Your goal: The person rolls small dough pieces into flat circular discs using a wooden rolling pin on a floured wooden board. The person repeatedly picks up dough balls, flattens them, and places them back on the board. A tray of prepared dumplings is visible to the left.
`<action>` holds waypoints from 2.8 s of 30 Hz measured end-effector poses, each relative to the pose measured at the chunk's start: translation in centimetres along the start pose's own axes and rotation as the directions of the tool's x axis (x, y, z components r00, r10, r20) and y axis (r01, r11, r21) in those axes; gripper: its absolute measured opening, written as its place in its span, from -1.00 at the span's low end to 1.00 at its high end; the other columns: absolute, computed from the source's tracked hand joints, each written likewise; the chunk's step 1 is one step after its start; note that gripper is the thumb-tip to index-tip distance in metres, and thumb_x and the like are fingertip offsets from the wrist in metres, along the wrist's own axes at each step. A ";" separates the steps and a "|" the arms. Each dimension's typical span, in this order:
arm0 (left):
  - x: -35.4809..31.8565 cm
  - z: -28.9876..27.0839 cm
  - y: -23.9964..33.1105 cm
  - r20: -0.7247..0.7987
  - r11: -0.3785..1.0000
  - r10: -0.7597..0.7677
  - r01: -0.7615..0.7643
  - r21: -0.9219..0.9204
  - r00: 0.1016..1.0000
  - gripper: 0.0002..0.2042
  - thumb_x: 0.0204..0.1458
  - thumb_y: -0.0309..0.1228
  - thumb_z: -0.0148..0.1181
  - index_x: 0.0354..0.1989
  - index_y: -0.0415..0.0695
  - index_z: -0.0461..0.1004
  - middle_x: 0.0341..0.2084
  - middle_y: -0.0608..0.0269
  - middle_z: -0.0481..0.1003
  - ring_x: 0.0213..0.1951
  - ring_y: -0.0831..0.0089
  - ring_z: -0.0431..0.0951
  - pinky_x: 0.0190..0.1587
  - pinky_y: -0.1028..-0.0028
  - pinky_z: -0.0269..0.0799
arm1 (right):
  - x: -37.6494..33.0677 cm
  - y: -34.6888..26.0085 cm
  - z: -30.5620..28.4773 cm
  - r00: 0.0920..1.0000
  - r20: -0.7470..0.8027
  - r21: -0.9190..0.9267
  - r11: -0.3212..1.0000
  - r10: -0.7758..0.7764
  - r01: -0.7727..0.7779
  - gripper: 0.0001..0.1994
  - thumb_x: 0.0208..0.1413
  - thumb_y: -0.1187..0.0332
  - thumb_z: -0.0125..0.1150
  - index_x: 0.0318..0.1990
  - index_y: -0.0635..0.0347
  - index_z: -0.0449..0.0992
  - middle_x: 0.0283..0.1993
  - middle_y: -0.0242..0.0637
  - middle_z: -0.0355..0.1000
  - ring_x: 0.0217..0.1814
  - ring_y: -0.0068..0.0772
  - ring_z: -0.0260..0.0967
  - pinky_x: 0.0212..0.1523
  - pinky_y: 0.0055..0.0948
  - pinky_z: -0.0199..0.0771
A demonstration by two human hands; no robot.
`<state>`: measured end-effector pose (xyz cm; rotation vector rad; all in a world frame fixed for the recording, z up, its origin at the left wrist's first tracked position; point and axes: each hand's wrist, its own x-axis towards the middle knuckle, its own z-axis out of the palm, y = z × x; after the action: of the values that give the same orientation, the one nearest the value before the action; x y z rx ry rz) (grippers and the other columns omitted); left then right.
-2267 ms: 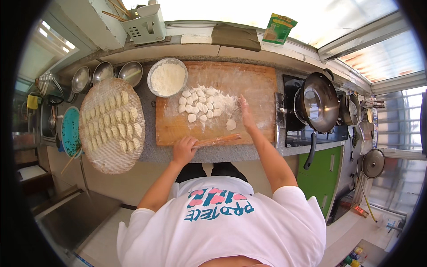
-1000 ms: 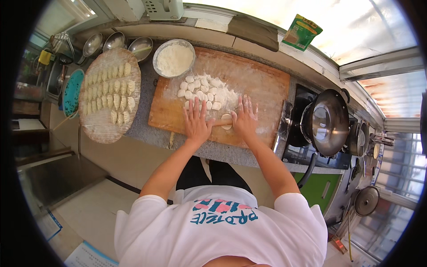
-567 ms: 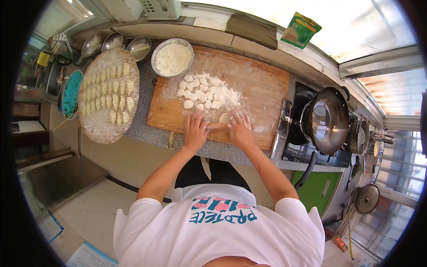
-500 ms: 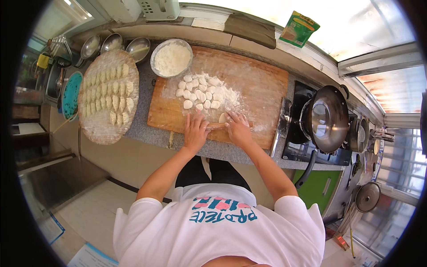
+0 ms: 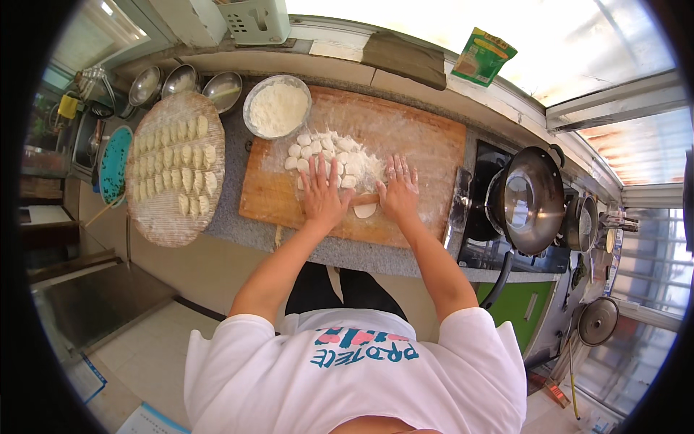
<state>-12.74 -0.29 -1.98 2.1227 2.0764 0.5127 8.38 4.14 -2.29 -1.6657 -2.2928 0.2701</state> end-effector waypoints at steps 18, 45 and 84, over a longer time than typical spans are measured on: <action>-6.7 -0.3 0.2 0.027 0.972 0.164 -0.157 -0.173 0.986 -0.55 -0.05 -0.29 0.46 0.00 -0.15 0.48 0.22 0.00 0.30 0.47 -0.02 0.08 0.47 -0.24 -0.20 | -6.9 -1.5 -1.0 0.993 0.086 0.035 0.996 -0.086 0.083 -0.38 0.26 0.09 0.13 0.38 0.25 0.28 0.50 -0.11 0.16 0.59 -0.06 0.00 0.53 0.21 -0.24; -0.4 0.5 0.6 0.004 0.999 0.030 -0.030 0.035 1.000 -0.20 0.18 0.09 0.10 0.43 -0.27 0.14 0.52 -0.13 -0.11 0.55 -0.06 -0.28 0.51 -0.11 -0.48 | -0.8 0.6 -0.1 1.000 -0.018 -0.018 1.000 0.015 -0.016 -0.29 0.26 0.04 0.12 0.46 0.23 0.16 0.52 -0.02 0.12 0.58 -0.01 0.01 0.55 0.15 -0.17; 0.0 0.5 -0.7 -0.042 0.999 0.038 -0.038 0.008 0.998 -0.26 0.11 0.03 0.23 0.31 -0.29 0.23 0.45 -0.08 0.05 0.54 -0.06 -0.20 0.51 -0.15 -0.41 | -1.7 0.0 0.3 0.999 -0.025 -0.001 1.000 0.030 -0.030 -0.27 0.26 0.01 0.12 0.47 0.24 0.14 0.54 -0.01 0.08 0.60 0.00 -0.03 0.52 0.18 -0.12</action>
<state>-13.23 -0.18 -2.71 2.1776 2.0659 0.5606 8.73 2.49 -2.76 -1.6956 -2.2518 0.2528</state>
